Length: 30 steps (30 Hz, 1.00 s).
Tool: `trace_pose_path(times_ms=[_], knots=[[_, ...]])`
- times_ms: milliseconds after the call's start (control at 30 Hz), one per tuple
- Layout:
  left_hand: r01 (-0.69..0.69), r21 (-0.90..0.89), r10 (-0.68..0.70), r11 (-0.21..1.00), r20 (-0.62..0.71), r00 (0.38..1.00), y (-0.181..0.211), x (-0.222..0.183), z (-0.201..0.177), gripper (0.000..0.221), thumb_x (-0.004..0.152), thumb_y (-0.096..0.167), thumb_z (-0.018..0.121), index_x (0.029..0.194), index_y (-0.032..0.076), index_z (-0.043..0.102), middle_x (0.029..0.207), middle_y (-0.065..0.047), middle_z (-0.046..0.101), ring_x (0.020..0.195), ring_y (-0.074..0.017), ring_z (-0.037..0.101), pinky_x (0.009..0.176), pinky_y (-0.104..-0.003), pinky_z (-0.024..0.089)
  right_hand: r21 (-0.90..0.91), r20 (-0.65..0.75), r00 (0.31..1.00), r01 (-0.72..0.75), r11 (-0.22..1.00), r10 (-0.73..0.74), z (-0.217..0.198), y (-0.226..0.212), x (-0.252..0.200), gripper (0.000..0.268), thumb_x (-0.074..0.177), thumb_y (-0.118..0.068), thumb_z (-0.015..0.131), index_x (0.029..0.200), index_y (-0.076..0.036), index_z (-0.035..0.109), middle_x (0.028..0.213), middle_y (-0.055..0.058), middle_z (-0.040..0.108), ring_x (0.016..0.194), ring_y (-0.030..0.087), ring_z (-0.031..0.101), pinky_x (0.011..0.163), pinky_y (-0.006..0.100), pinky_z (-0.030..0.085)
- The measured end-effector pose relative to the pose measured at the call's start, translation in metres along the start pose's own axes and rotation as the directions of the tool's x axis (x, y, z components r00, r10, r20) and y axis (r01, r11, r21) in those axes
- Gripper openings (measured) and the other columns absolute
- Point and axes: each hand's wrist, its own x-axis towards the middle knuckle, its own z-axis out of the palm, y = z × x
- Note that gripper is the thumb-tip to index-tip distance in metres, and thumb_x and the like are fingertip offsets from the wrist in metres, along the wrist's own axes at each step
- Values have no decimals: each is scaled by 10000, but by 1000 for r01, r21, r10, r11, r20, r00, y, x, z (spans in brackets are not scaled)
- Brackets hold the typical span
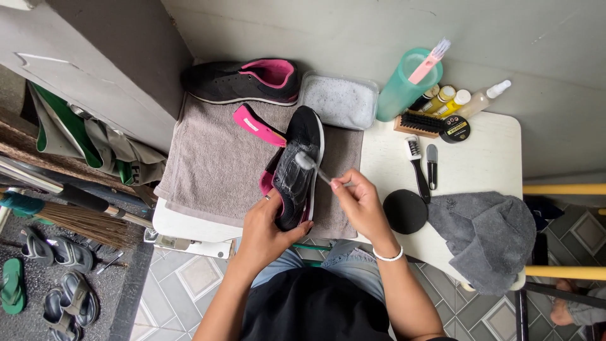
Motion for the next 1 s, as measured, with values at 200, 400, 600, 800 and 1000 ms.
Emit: trace_pose_path(times_ms=[200,400,600,800,1000], knots=[[89,-19,-88,996,40,995,3,2,-5,424,606,268,937,891,94,676,886,-103,718,864,-388,703,718,-460,549,90,-33,999,6,996,-3,0,-5,-4,109,1022,-110,578,995,-15,626,442,-14,465,375,52,393,394,193,281],[35,17,-36,999,80,996,1,-3,-7,463,734,354,896,1032,122,627,894,-15,691,801,-214,635,720,-333,490,-673,-327,873,54,737,-362,-19,-28,29,127,1060,-170,502,1076,-45,513,583,119,495,503,352,479,538,449,331],[32,6,-32,999,64,997,-2,-2,-7,543,718,374,898,1135,125,656,947,-27,742,843,-214,682,757,-330,515,-874,-158,922,35,484,-353,-6,-8,29,83,1075,-119,466,1070,-43,499,723,159,606,585,376,591,460,479,410],[74,8,-74,997,68,995,-7,-2,-7,537,697,387,901,1112,146,660,903,-35,739,822,-228,686,744,-341,515,-871,-192,939,-29,490,-287,-13,-10,0,90,1058,-155,489,1015,-80,514,743,174,642,631,432,606,505,513,414],[69,21,-71,997,62,996,-12,-2,-5,572,691,401,906,1139,155,649,901,-40,732,817,-239,683,729,-348,514,-678,-267,920,33,734,-288,-5,-37,12,106,1039,-187,521,1067,-88,547,605,126,596,512,362,558,529,429,376]])
